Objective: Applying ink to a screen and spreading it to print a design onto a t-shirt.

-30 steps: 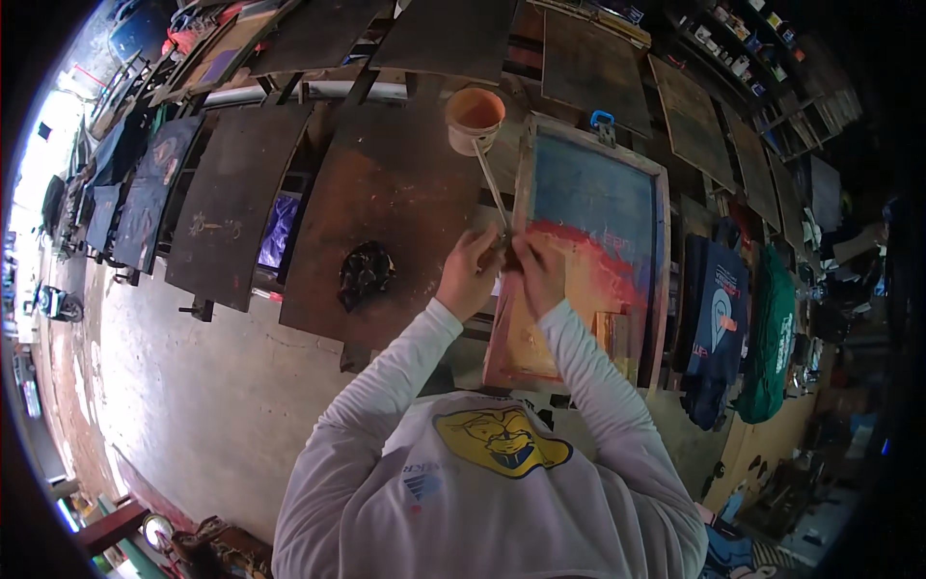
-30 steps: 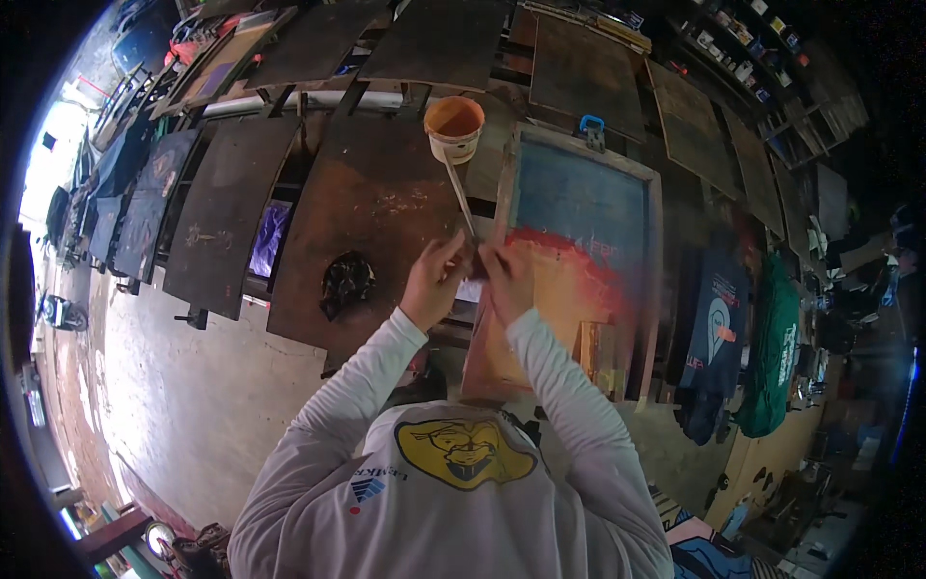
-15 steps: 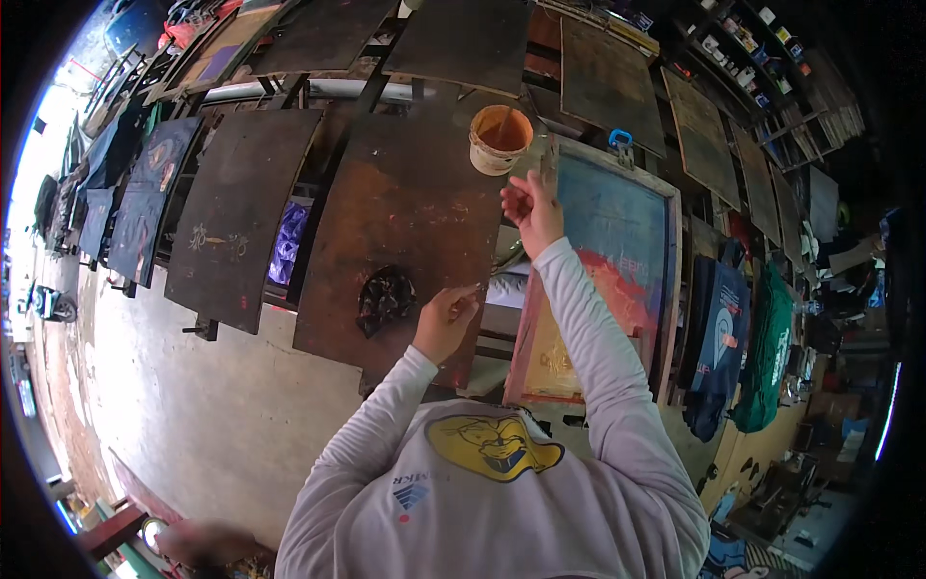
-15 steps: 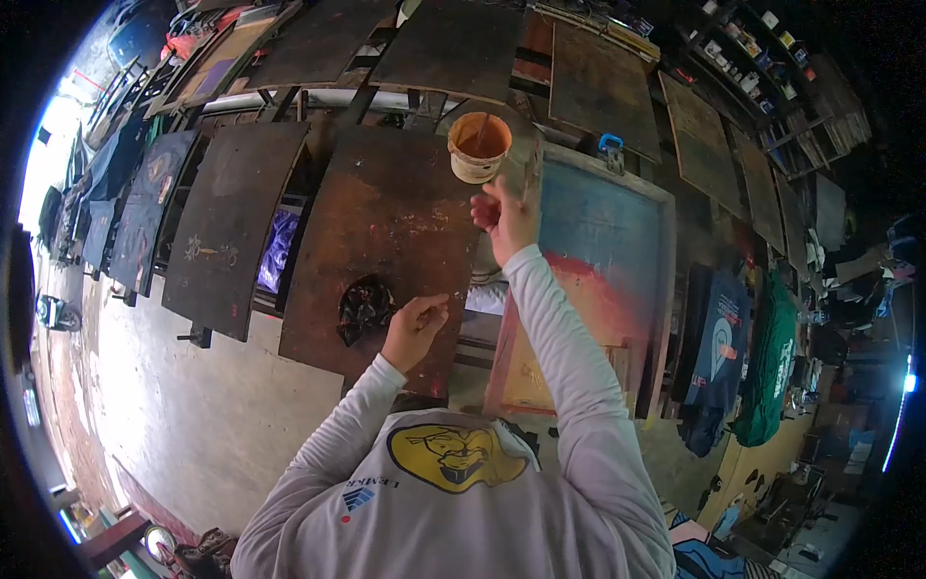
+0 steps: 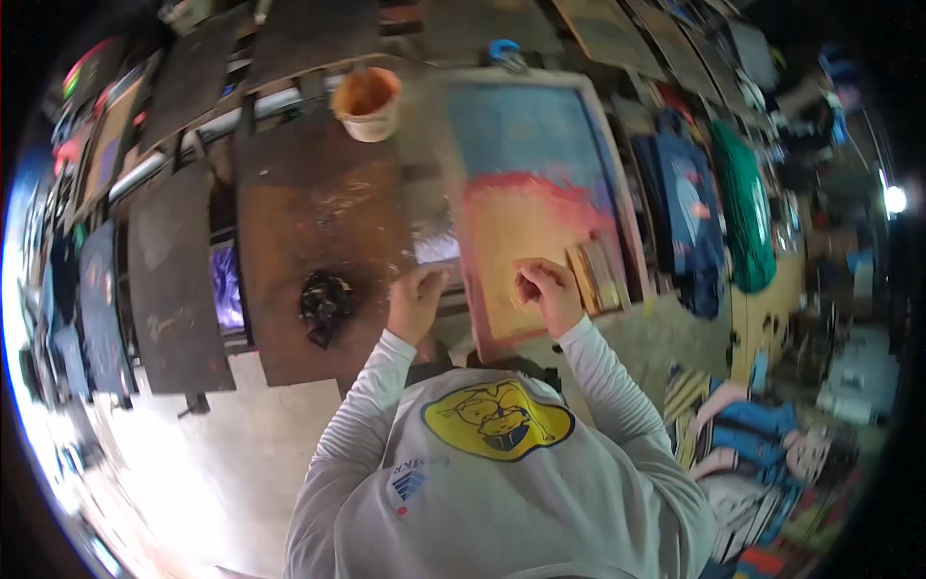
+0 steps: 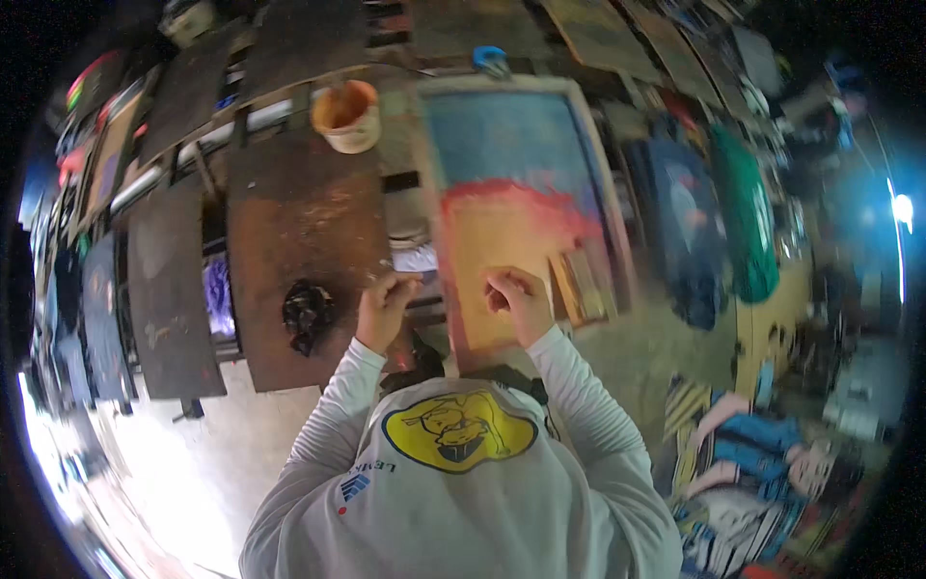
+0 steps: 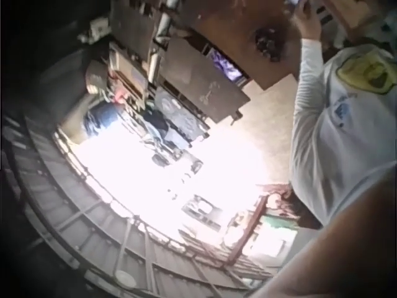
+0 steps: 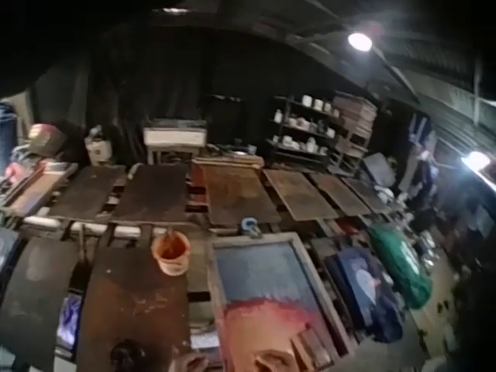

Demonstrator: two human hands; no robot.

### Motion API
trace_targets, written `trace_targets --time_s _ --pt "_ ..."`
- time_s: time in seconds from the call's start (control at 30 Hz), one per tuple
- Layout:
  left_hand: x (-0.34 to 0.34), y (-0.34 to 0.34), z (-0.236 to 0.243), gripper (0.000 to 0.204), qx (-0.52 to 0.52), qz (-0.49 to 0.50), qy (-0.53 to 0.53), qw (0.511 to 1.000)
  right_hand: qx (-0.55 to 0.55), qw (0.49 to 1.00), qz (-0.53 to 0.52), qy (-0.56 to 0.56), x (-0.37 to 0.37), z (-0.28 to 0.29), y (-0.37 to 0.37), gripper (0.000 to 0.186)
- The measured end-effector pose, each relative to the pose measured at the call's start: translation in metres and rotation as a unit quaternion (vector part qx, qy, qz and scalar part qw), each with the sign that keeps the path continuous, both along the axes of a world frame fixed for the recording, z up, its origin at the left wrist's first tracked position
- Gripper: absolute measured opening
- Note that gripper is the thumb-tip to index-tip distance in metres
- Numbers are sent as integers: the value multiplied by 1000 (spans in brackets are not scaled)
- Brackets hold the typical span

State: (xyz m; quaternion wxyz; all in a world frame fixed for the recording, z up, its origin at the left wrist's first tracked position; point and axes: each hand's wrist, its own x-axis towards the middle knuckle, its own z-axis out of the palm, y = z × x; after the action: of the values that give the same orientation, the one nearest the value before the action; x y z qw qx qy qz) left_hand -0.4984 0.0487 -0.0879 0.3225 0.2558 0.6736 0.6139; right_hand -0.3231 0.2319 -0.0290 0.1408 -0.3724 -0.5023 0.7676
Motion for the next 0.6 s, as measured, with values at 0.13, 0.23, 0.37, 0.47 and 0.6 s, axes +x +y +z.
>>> trace_targets --time_s 0.13,0.23,0.37,0.47,0.6 --pt "30 36 -13 16 29 -58 -100 993 27 997 -67 -3 53 4 11 21" --pt "54 58 21 31 87 -222 -173 956 46 995 -88 15 85 16 15 24" --pt "114 92 69 52 114 -365 -244 891 125 986 -106 -21 141 -4 45 22" --pt "163 111 77 56 112 -342 -212 909 319 938 -87 -102 199 -45 99 27" --pt "226 129 65 55 133 -310 -339 878 723 657 -45 -209 249 -84 146 58"
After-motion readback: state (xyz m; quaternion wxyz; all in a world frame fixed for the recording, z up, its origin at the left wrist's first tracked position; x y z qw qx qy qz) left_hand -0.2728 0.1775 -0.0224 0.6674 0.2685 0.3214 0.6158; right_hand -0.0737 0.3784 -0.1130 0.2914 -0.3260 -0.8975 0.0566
